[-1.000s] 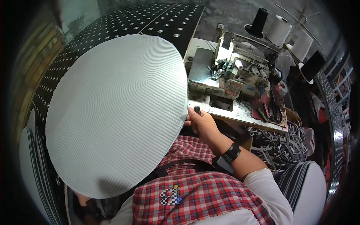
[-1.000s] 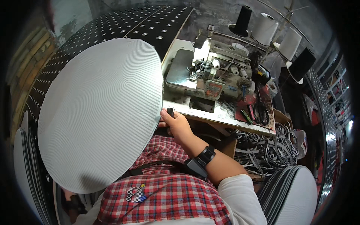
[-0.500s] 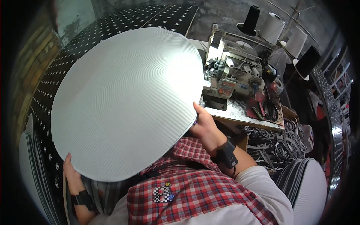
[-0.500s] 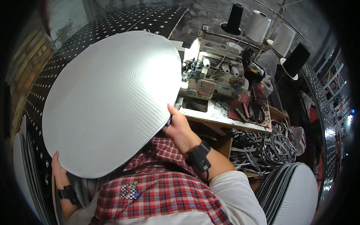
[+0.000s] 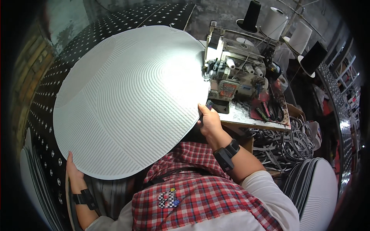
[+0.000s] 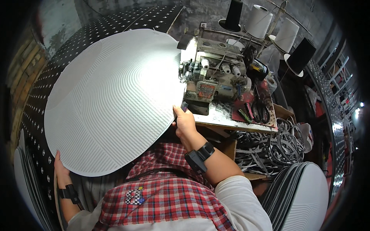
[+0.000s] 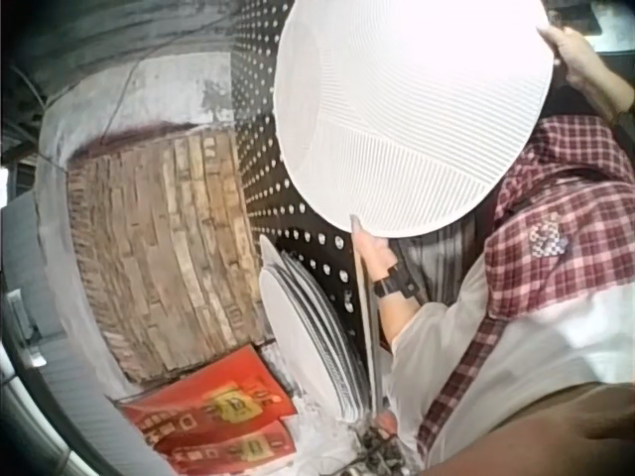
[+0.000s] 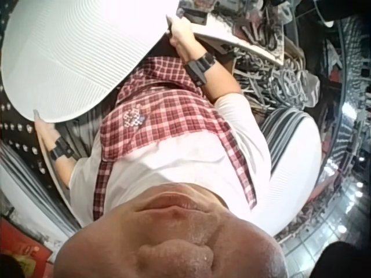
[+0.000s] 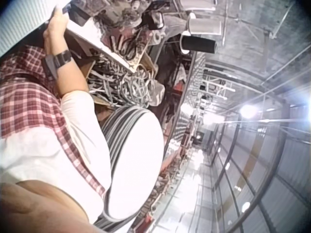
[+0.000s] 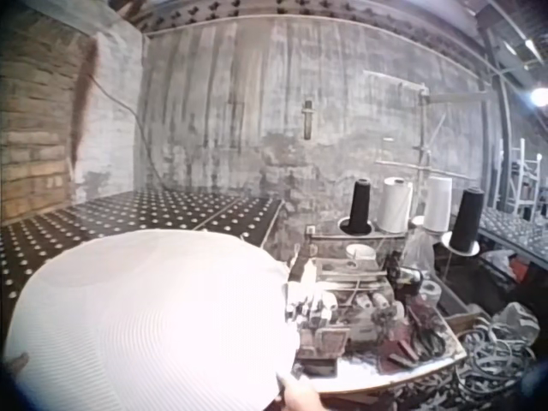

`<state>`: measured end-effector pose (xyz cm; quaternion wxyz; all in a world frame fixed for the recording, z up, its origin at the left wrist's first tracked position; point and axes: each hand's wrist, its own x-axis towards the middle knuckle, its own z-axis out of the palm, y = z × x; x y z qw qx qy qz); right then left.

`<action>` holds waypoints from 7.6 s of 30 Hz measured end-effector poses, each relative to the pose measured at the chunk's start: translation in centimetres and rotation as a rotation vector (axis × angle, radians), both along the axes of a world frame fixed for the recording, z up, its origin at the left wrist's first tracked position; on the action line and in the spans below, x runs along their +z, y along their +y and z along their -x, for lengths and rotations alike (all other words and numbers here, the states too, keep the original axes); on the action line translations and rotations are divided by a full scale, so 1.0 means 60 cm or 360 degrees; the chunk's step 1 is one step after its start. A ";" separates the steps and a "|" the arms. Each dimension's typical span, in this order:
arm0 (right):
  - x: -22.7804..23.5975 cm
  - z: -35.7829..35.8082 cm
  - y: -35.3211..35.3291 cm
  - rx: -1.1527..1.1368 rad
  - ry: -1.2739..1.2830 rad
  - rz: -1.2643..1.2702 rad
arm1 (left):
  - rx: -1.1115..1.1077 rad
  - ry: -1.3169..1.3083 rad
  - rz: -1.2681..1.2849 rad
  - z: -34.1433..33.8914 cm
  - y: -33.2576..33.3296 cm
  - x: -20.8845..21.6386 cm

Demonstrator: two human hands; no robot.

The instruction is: Sewing and binding the edges of circular mesh components using an industrial sewing machine.

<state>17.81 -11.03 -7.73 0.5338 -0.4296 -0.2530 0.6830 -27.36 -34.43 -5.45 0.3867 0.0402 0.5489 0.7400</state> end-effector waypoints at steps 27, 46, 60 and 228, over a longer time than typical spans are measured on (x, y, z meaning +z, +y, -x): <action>0.017 0.007 -0.079 0.0422 -0.0384 -0.0083 | -0.0542 -0.0090 -0.0146 -0.257 -0.011 -0.028; 0.022 -0.024 -0.084 0.0486 -0.0438 -0.0098 | -0.0423 0.0149 -0.0175 -0.197 -0.020 -0.056; 0.031 -0.025 -0.082 0.0557 -0.0542 -0.0141 | -0.0082 0.0031 -0.0295 -0.190 0.007 -0.033; -0.058 -0.150 -0.132 0.1477 -0.2021 -0.1919 | -0.0469 -0.0169 -0.0612 -0.277 0.000 -0.034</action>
